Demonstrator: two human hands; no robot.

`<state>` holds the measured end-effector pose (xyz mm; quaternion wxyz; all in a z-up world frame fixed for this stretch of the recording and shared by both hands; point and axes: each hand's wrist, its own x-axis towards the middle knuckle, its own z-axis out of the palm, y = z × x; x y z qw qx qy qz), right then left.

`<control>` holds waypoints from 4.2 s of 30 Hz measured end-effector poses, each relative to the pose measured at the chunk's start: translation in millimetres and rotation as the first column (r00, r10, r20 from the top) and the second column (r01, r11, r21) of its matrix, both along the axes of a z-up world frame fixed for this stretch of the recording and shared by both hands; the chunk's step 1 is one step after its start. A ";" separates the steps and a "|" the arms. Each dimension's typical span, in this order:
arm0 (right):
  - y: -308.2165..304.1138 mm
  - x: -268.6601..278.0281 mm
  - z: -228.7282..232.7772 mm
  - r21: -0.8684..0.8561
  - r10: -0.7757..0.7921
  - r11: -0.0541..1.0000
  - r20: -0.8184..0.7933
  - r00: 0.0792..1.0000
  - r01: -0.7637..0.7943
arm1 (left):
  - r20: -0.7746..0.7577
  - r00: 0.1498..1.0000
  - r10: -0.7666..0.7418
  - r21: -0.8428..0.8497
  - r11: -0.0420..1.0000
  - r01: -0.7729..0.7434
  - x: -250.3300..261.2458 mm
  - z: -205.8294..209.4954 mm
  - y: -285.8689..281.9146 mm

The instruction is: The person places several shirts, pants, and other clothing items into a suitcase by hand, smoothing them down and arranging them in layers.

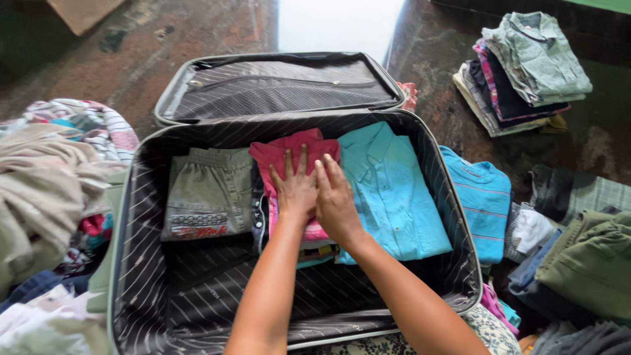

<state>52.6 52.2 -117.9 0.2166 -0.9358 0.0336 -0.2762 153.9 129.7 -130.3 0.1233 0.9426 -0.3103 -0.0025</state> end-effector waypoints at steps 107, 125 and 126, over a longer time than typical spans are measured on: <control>-192.9 -180.1 68.7 0.616 -0.340 -0.479 0.527 0.779 -0.625 | -0.784 0.235 -0.574 -0.589 0.570 -0.572 -167.5 133.0 -135.7; -46.0 15.3 -19.4 0.602 0.095 0.769 -0.443 0.892 0.217 | -0.464 0.793 0.396 -0.252 0.799 -0.547 3.6 18.3 93.3; -45.5 17.0 -17.8 0.619 0.121 0.758 -0.442 0.889 0.205 | -0.416 0.836 0.358 -0.328 0.799 -0.505 3.2 12.7 94.1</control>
